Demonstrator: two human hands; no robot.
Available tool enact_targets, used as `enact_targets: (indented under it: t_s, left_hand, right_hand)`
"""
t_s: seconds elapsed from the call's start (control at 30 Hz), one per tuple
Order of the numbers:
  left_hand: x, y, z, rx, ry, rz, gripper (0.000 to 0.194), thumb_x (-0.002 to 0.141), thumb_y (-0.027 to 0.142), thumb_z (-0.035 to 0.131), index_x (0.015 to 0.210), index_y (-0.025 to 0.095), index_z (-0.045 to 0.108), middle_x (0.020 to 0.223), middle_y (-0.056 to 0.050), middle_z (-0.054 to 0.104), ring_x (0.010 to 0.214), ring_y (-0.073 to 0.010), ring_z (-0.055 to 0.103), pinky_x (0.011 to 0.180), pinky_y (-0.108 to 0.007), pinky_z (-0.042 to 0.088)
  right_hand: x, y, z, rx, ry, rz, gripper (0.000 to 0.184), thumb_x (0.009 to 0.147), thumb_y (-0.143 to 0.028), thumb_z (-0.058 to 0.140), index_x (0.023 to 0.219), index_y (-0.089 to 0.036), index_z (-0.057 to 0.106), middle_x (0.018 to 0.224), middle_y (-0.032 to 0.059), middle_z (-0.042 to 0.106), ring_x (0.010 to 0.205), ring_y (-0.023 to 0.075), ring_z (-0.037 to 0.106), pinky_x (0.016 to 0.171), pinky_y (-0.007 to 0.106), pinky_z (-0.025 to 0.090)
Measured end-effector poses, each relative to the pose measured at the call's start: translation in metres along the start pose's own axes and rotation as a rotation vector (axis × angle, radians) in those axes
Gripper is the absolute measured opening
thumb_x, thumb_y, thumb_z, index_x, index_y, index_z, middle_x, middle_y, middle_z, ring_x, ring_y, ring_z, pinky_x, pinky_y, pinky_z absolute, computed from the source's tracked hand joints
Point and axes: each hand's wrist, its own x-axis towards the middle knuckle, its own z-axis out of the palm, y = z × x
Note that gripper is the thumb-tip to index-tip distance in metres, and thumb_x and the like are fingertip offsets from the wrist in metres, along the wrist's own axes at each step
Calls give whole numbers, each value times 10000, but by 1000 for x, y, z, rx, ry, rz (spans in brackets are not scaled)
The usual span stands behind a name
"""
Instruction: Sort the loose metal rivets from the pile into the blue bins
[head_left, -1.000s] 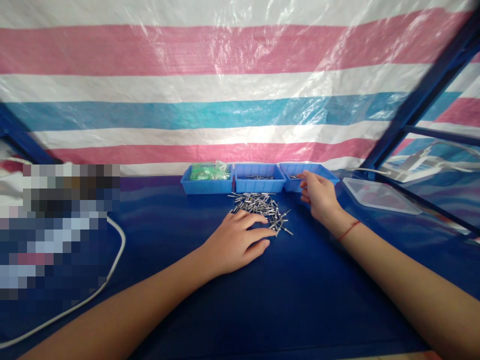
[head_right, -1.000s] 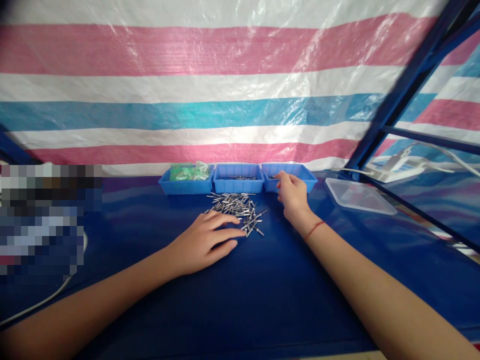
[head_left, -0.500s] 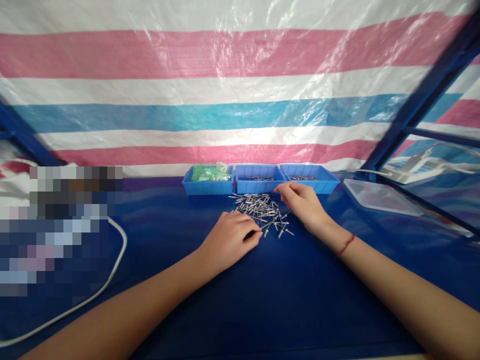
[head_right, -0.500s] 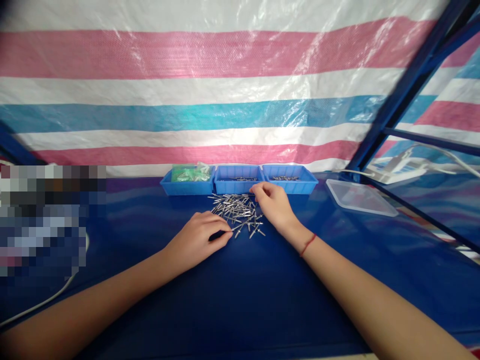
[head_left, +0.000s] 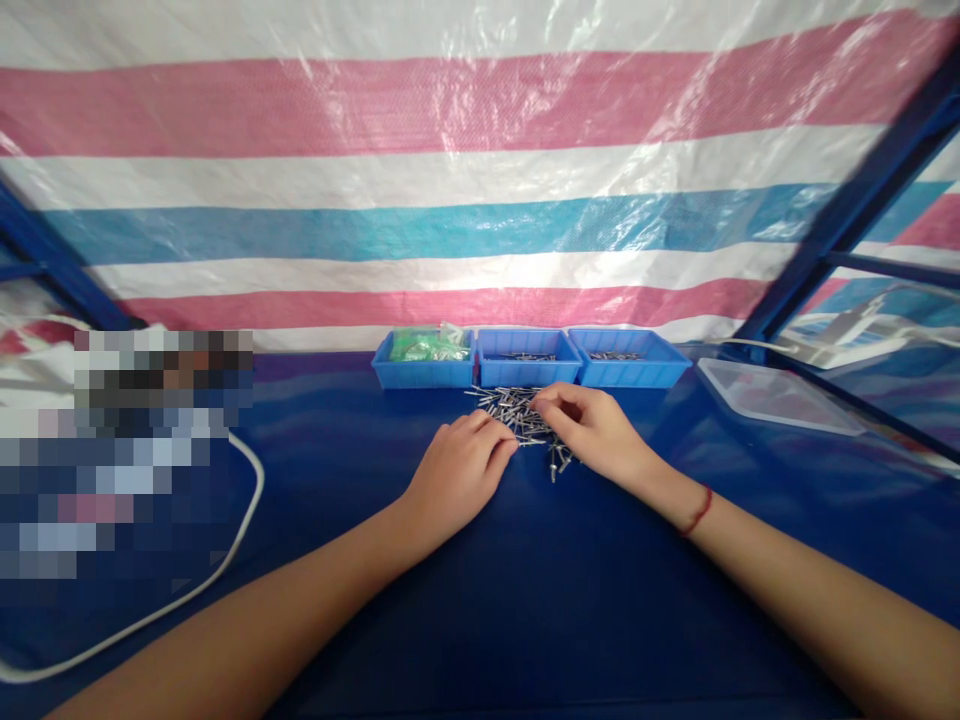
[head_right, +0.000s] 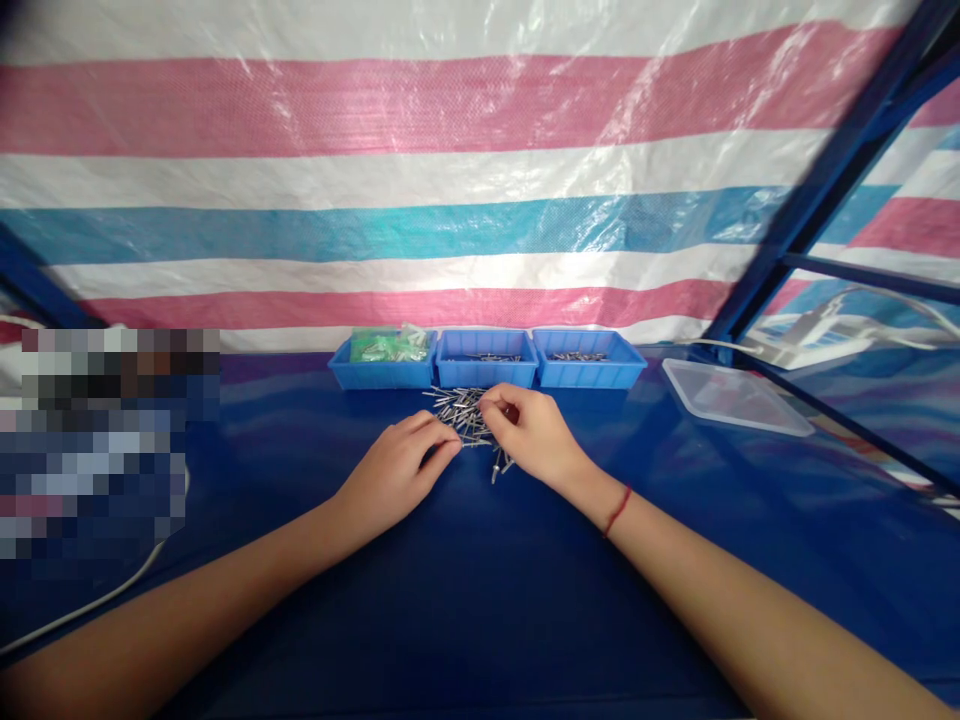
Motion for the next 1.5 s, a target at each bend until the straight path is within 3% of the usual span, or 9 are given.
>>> enact_targets:
  t_s: [0.1,0.23,0.53,0.93,1.1,1.33,1.5]
  left_hand:
    - [0,-5,1,-148,105,-53,186,917,234,442,854,171,605,862,-32,603,800,-164,577,737,-293,440]
    - [1,-10,1,-246,190,-58,185,913,215,428,835,175,590,811,-16,591,759,-147,565,721,-273,451]
    - [2,-11,2,-277,196,-64,186,911,226,432,830,174,592,814,-24,591,777,-154,559,743,-284,450]
    - [-1,-7,-1,-315,157,-25,133,890,282,508,943,191,589,862,-14,605,763,-140,562,715,-261,444]
    - [-2,-6,-3,-326,214,-10,75,881,225,518,872,189,582,811,6,603,724,-121,550,701,-244,438]
    - [-3,-4,-3,-319,298,3,62,851,237,567,826,180,568,780,15,581,671,-103,522,671,-229,430]
    - [-2,-3,-2,-336,280,-2,94,858,275,562,849,182,565,780,14,585,674,-104,527,659,-226,431]
  right_hand:
    - [-1,-2,0,51,-32,-54,230,769,-211,536,987,-152,583,724,-10,580,511,86,482,511,234,415]
    - [-3,-6,-1,54,-60,-124,184,733,-165,566,916,-169,587,780,2,599,495,68,471,478,216,410]
    - [-6,-12,-1,40,-46,-180,106,803,-271,589,797,-170,623,759,23,627,530,89,484,497,231,413]
    - [-8,-20,-5,-29,-53,-332,97,848,-199,547,803,-174,630,765,33,608,580,102,499,529,234,420]
    - [-9,-23,-6,-66,-45,-409,96,862,-186,544,861,-178,640,803,40,617,629,110,520,567,235,433]
    - [-9,-18,-3,-92,-81,-385,123,870,-188,534,850,-162,653,811,47,621,669,117,539,592,234,431]
    - [-9,-17,3,-47,-138,-322,186,894,-245,496,827,-165,650,769,36,623,681,128,550,628,250,429]
